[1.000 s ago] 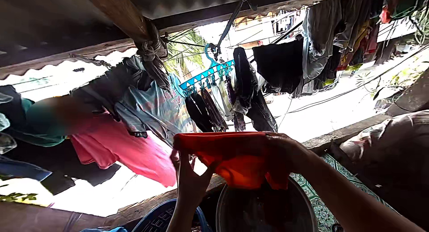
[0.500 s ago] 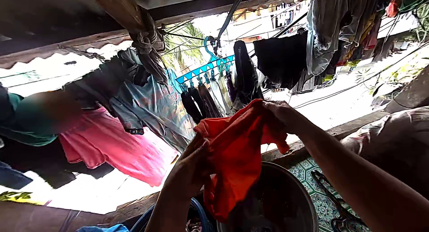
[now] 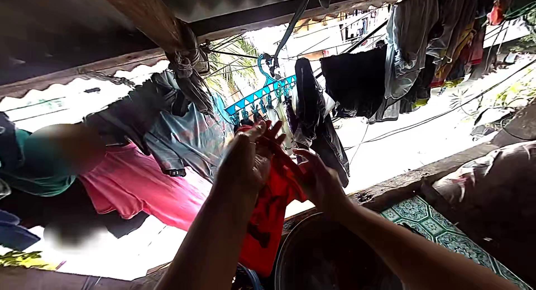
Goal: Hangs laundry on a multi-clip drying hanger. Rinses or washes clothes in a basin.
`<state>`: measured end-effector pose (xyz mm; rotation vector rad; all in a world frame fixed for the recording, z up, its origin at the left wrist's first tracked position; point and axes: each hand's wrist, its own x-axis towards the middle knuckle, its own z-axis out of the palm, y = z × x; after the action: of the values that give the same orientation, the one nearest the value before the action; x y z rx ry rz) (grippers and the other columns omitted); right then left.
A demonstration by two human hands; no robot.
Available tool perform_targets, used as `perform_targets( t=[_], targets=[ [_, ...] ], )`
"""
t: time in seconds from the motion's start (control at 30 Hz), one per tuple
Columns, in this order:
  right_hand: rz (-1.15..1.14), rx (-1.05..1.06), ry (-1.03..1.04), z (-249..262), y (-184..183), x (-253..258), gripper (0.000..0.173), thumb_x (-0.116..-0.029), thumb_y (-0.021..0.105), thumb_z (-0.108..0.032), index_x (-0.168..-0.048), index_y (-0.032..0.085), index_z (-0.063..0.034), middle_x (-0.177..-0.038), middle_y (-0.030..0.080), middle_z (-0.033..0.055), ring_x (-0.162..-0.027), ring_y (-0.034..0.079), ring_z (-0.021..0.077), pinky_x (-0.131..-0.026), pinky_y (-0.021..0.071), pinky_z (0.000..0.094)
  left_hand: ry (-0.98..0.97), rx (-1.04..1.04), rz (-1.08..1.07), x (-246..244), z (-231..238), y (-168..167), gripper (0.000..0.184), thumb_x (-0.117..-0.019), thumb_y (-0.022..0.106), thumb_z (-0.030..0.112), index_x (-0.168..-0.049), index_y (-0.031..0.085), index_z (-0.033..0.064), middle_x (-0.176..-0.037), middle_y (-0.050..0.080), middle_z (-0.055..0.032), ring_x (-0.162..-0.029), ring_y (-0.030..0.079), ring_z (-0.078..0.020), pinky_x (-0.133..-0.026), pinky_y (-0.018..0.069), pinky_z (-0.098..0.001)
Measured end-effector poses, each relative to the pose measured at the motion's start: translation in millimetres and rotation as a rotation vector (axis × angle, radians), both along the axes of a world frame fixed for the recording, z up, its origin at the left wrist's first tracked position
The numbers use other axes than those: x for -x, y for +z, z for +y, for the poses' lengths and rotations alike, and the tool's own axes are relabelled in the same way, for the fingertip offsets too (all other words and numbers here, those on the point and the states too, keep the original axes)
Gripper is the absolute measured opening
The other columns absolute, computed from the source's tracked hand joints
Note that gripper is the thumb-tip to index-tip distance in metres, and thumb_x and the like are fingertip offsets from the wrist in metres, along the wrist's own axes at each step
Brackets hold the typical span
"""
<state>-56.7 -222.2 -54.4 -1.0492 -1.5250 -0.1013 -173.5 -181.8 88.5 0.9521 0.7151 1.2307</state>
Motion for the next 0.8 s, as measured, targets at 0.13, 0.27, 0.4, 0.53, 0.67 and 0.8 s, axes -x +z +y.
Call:
perform_targets(
  t=[0.13, 0.27, 0.4, 0.53, 0.67, 0.8],
  targets=[
    [-0.15, 0.126, -0.042, 24, 48, -44, 0.019, -0.0969, 0.059, -0.006, -0.109, 0.074, -0.0015, -0.085, 0.072, 0.0137, -0.076, 0.07, 0.0269, -0.071, 0.0572, 0.0504, 0.069, -0.007, 0.064, 18, 21, 19, 0.03, -0.1059, 0.046, 0.011, -0.135, 0.043, 0.003, -0.121, 0.057, -0.0125, -0.101, 0.066, -0.0176, -0.082, 0.0586, -0.0286],
    [-0.217, 0.296, 0.121, 37, 96, -69, 0.018, -0.1015, 0.057, -0.008, -0.11, 0.071, -0.0021, -0.091, 0.071, 0.0081, -0.079, 0.065, 0.0123, -0.075, 0.0537, 0.0358, 0.102, 0.076, 0.045, 27, 36, 30, 0.047, -0.1042, 0.05, 0.017, -0.147, 0.034, 0.007, -0.137, 0.049, -0.0189, -0.114, 0.062, -0.0287, -0.088, 0.0589, -0.0396],
    [-0.042, 0.348, 0.313, 57, 126, -80, 0.015, -0.101, 0.054, -0.002, -0.104, 0.067, 0.0045, -0.09, 0.067, 0.0028, -0.08, 0.06, -0.0008, -0.078, 0.051, 0.0203, -0.087, 0.059, 0.218, 31, 64, 19, 0.042, -0.1075, 0.043, 0.027, -0.139, 0.039, 0.0001, -0.118, 0.059, -0.0214, -0.097, 0.068, -0.0287, -0.079, 0.0606, -0.0395],
    [-0.041, 0.502, 0.22, 71, 162, -81, 0.023, -0.1044, 0.055, -0.013, -0.086, 0.064, -0.002, -0.068, 0.055, -0.0039, -0.059, 0.052, -0.0004, -0.059, 0.0449, 0.0193, -0.177, 0.129, 0.42, 26, 88, 8, 0.03, -0.1071, 0.044, 0.029, -0.125, 0.052, 0.0063, -0.102, 0.067, -0.0096, -0.084, 0.07, -0.0174, -0.073, 0.059, -0.0303],
    [0.063, 0.81, 0.303, 81, 184, -88, 0.026, -0.1069, 0.048, -0.013, -0.083, 0.058, -0.0074, -0.058, 0.046, -0.0056, -0.047, 0.044, 0.001, -0.046, 0.0389, 0.0161, -0.23, 0.121, 0.546, 24, 120, -10, 0.023, -0.106, 0.051, 0.031, -0.112, 0.059, 0.0105, -0.088, 0.065, -0.0028, -0.071, 0.065, -0.0098, -0.063, 0.0541, -0.0226],
    [0.424, 0.853, 0.495, 89, 190, -105, 0.028, -0.103, 0.036, -0.013, -0.081, 0.053, -0.0133, -0.063, 0.055, -0.004, -0.053, 0.055, 0.0033, -0.052, 0.049, 0.0172, -0.306, -0.098, 0.603, 19, 146, -20, 0.026, -0.1089, 0.047, 0.029, -0.097, 0.061, 0.0106, -0.059, 0.052, 0.0041, -0.046, 0.05, -0.0032, -0.044, 0.0439, -0.0165]
  ],
)
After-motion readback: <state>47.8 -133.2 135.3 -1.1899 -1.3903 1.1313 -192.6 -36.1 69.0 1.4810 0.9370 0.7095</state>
